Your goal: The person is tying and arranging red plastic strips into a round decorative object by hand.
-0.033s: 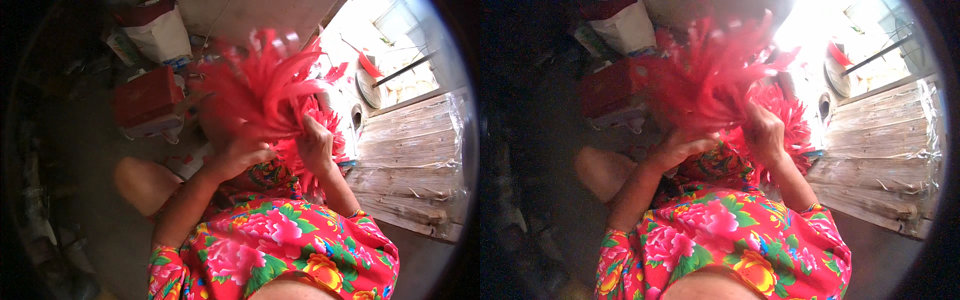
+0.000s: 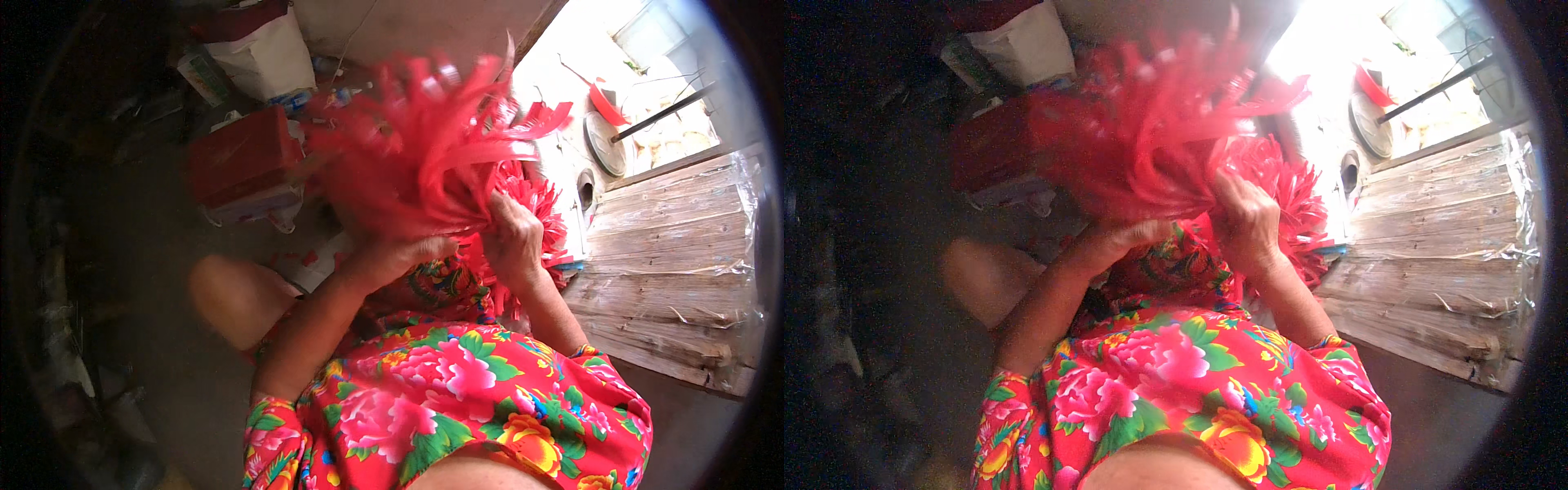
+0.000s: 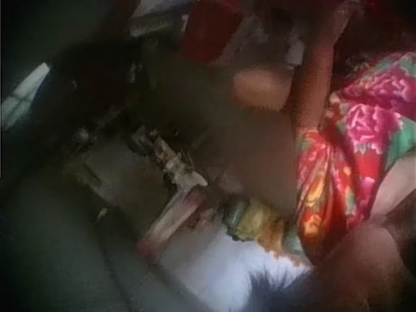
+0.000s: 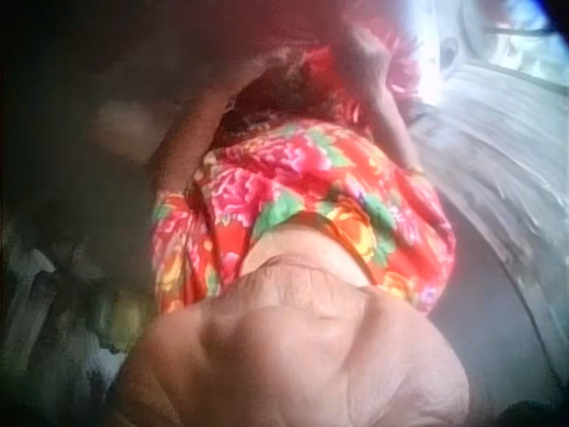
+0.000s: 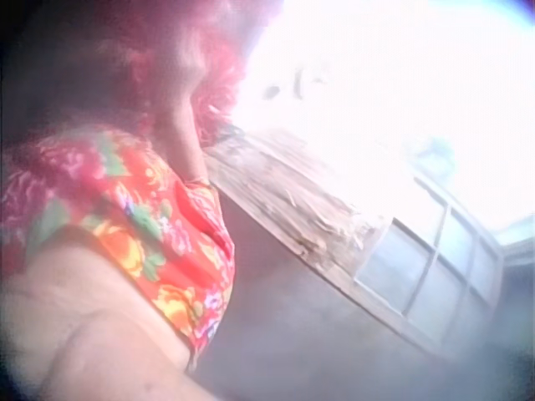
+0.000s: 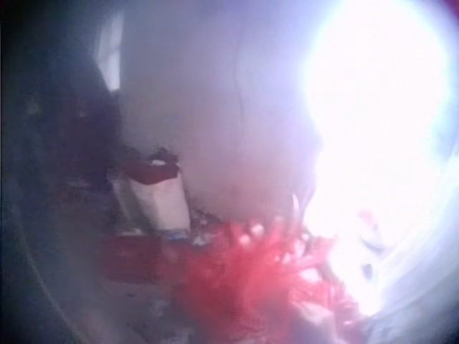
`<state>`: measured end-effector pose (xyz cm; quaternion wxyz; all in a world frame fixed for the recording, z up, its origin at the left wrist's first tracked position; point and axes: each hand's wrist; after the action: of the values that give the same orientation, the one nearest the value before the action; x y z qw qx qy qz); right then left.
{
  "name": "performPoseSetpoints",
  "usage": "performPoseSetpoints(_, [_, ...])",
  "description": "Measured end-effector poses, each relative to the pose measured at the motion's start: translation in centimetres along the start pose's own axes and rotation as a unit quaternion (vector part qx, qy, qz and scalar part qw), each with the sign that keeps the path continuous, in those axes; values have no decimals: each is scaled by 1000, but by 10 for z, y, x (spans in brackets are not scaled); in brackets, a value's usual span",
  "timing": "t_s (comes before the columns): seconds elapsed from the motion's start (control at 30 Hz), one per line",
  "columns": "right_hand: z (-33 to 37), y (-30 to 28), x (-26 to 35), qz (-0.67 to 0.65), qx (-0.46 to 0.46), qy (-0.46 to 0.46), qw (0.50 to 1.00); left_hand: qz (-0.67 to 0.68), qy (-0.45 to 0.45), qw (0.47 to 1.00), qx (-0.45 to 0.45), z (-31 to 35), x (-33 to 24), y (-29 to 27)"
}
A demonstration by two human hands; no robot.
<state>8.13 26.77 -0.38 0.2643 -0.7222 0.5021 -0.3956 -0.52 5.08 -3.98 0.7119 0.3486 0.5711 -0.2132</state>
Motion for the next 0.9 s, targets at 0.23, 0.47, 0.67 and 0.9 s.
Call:
performPoseSetpoints(0.23, [32, 21, 8, 19, 61, -4, 998, 343, -78, 927, -128, -10, -10, 14])
performPoseSetpoints(0.47, [35, 31, 3, -3, 71, -1, 998, 359, -7, 919, -164, -9, 3, 10])
performPoseSetpoints(0.67, [36, 30, 1, -47, 88, 26, 995, 382, -4, 915, -132, -7, -6, 15])
performPoseSetpoints(0.9, [36, 32, 1, -54, 110, 17, 992, 307, -14, 934, -180, -20, 1, 17])
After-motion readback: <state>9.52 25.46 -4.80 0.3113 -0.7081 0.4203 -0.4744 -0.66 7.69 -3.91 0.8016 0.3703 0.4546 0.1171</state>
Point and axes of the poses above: each hand's wrist, its own z-axis away from the middle knuckle, its own y-axis out of the palm, x = y × z, and after that the axes turned 6 degrees about -x, right-handed
